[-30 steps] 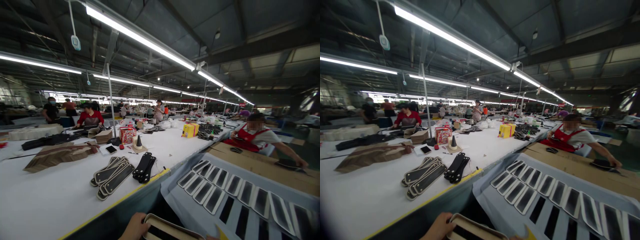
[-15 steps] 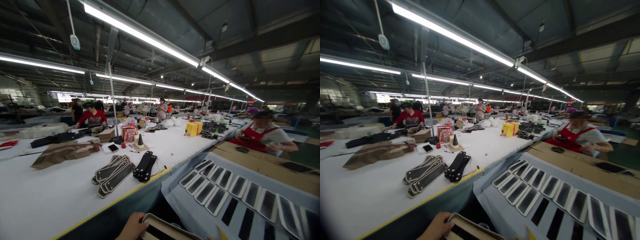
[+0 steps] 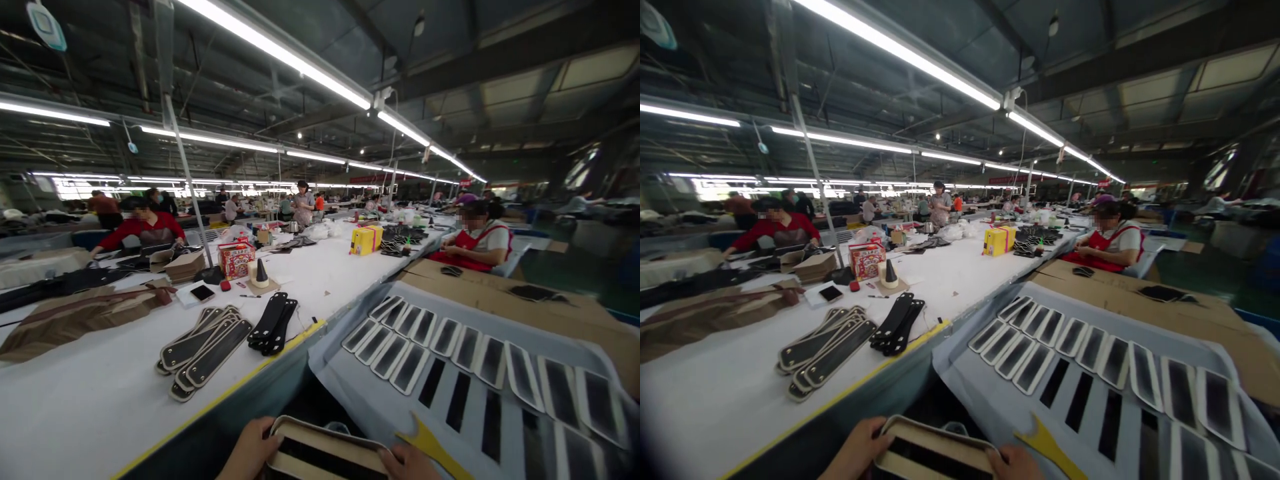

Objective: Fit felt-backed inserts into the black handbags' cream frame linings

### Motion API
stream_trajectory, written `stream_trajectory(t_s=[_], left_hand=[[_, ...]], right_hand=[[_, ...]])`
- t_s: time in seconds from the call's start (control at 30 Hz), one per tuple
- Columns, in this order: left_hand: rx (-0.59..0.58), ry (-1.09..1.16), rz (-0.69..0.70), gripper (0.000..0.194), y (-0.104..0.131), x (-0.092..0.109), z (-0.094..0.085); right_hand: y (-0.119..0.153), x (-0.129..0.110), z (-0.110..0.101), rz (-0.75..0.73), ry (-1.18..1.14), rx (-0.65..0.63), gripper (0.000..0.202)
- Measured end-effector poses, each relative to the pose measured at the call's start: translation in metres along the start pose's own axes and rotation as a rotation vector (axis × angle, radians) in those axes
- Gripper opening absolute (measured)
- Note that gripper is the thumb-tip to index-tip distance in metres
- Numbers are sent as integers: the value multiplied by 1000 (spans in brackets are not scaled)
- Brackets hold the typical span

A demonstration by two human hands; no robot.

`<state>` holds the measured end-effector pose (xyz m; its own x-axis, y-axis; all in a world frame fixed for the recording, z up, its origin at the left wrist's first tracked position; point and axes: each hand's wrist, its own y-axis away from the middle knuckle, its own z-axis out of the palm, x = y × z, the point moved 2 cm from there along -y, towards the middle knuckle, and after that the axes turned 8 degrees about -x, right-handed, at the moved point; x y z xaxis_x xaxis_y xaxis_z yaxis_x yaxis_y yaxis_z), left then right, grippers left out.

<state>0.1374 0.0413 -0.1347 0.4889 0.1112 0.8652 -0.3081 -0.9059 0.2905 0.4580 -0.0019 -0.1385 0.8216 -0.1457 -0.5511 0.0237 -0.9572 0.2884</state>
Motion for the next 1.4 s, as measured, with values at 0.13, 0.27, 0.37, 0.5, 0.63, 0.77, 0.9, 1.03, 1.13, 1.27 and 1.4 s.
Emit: stream_trajectory(t_s=[0.13,0.27,0.37,0.5,0.63,0.77,0.9,1.03,1.13,1.27,1.4], left_hand=[[-26,36,-39,35,2,-7,-1],[-21,83,-105,42,-3,-18,-4],[2,131,-131,49,-2,-22,-4],[29,213,-130,57,2,-20,-7],[31,281,-155,64,1,-20,-12],[34,287,-180,69,-1,-26,-14],[52,178,-164,68,-3,-28,-15],[62,-27,-49,53,-12,-21,-23],[25,-169,58,40,-23,-14,-28],[-8,-298,97,34,-33,-11,-30],[1,-354,80,36,-33,-10,-30]], right_hand=[[12,-10,-5,-6,28,11,40],[11,-14,-7,-2,30,-21,40],[8,-15,-7,21,22,-54,39],[4,-16,-7,14,30,-61,36],[-1,-9,-5,7,-130,-161,29],[1,0,-4,108,-463,-328,32],[5,4,-6,131,-532,-316,37],[5,4,-4,80,-584,-279,39],[3,2,-4,39,-481,-176,37],[-1,-4,-4,-26,-322,-63,34],[-2,-5,-2,-21,-279,-18,33]])
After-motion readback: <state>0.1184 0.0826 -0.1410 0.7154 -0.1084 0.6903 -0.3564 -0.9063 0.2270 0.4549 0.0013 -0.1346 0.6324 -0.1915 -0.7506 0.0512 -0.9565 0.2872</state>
